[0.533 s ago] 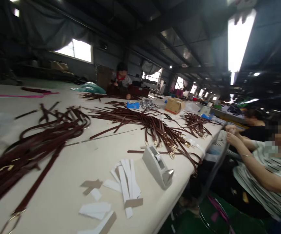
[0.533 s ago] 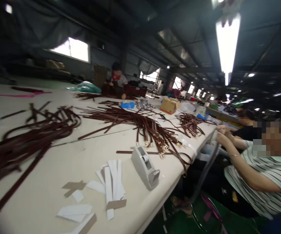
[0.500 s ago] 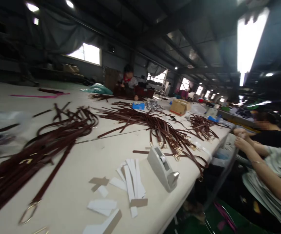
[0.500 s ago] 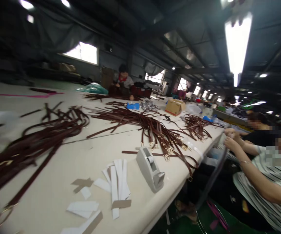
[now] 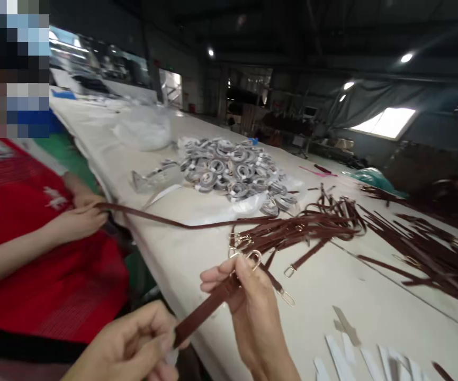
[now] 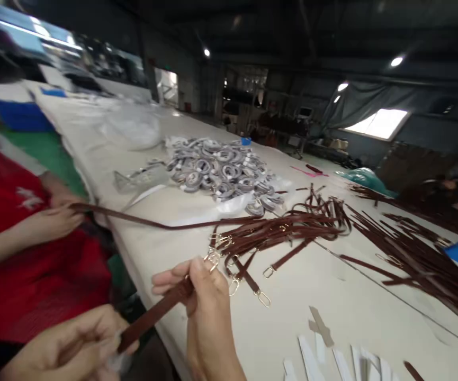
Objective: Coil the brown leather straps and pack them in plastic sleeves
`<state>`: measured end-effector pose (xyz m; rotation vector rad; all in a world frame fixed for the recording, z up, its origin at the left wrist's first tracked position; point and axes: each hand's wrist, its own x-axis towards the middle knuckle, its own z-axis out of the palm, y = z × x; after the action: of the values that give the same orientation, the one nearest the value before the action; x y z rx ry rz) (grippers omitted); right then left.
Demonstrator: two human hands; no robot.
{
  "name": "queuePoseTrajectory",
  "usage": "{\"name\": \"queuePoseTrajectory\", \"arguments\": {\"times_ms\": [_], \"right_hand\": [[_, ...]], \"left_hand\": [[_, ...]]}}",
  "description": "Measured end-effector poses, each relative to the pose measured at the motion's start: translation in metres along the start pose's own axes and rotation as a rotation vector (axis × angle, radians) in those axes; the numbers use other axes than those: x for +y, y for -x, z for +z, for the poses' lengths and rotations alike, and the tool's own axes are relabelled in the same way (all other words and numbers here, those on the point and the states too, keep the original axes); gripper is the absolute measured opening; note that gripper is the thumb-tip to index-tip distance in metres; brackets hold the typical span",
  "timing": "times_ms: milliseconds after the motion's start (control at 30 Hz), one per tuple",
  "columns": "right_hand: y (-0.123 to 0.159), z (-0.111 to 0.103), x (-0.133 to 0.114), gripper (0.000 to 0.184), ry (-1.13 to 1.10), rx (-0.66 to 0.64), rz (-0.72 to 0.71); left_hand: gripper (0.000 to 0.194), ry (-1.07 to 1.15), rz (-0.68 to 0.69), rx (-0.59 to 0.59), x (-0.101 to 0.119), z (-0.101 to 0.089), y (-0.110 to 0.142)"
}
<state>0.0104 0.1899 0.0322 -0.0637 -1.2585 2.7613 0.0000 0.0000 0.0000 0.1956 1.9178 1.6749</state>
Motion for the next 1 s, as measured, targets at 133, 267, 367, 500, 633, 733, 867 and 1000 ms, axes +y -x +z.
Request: {"name": "queuePoseTrajectory", "arguments": {"times_ms": [133, 267, 367, 500, 633, 733, 867, 1000], "right_hand": [[-0.010, 0.003, -0.011, 0.038, 0.192, -0.103, -0.019], [-0.019, 0.014, -0.012, 0.038, 0.332, -0.177, -0.026], [-0.025, 0.022, -0.019, 0.037, 0.325, -0.171, -0.096], [-0.032, 0.039, -0.034, 0.038, 0.424, -0.222, -0.164], [-0.043, 0.063, -0.043, 0.046, 0.472, -0.315, -0.120], [-0.050, 0.079, -0.046, 0.038, 0.508, -0.398, -0.199], [-0.055, 0.089, -0.042, 0.040, 0.492, -0.462, -0.168], [-0.050, 0.078, -0.015, 0.052, 0.347, -0.489, -0.077]], "left_hand": [[0.052, 0.106, 0.033, 0.022, 0.013, 0.007, 0.004], [0.044, 0.120, 0.109, -0.002, 0.033, 0.005, 0.004], [0.043, 0.117, 0.182, 0.050, 0.047, -0.001, 0.004], [0.036, 0.088, 0.287, 0.103, 0.070, -0.009, 0.002], [0.032, 0.103, 0.409, 0.103, 0.099, -0.016, 0.005], [0.032, 0.109, 0.467, 0.103, 0.119, -0.019, 0.008], [0.030, 0.096, 0.449, 0.081, 0.134, -0.019, 0.006], [0.037, 0.179, 0.507, 0.152, 0.133, -0.021, 0.001]]}}
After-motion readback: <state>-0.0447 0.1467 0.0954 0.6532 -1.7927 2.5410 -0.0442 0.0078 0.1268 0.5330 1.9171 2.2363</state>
